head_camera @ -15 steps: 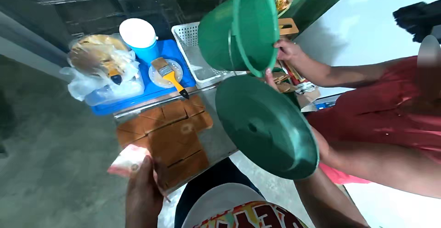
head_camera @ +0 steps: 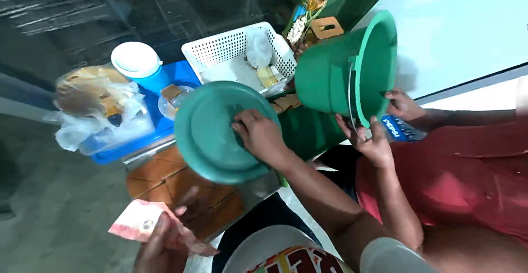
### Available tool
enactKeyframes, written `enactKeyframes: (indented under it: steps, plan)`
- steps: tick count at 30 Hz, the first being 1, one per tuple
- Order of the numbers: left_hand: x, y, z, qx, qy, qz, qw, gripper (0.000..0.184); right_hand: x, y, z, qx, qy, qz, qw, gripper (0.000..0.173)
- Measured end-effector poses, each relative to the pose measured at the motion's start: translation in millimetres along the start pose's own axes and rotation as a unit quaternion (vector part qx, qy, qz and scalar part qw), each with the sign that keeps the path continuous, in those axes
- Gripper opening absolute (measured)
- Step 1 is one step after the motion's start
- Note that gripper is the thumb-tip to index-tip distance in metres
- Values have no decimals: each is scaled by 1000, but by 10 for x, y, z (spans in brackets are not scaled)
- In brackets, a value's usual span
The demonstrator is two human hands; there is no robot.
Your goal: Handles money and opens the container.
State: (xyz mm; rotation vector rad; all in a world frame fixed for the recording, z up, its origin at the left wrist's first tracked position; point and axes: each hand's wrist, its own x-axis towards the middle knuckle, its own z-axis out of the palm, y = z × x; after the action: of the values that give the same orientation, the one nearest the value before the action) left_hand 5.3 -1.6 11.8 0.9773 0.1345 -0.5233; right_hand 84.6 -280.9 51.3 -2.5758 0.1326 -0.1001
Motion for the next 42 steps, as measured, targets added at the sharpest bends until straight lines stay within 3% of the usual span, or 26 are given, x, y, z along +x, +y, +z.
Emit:
enactKeyframes:
  steps: [6,12,16,22,25,31,34,38,42]
  plan:
    - [-112,27,5,28,102,14,994,34,1192,132,-165,-86,-144,113,979,31]
    - [-140,-115,6,-6,173,16,985,32,1708,439,-117,-192,-261,159,933,29]
    - [-68,-211,43,-43,211,29,976,21,1948,788,85,-241,-307,109,914,27]
    - [142,-306,44,-74,253,20,964,17,2226,1180,186,-200,-350,21,915,30]
    - [221,-330,30,-89,259,24,961,15,2284,1154,211,-204,-345,46,915,31]
    - [296,-299,0,-92,273,13,958,17,2327,1085,153,-228,-369,51,900,37]
    - [291,-244,-4,-80,267,2,960,20,2162,904,-47,-210,-258,64,941,45]
    - [292,-164,11,-57,235,17,970,25,1534,523,-265,-123,-98,24,987,35]
    - [331,-89,16,-22,154,10,988,27,520,472,-204,-64,-91,-16,994,27]
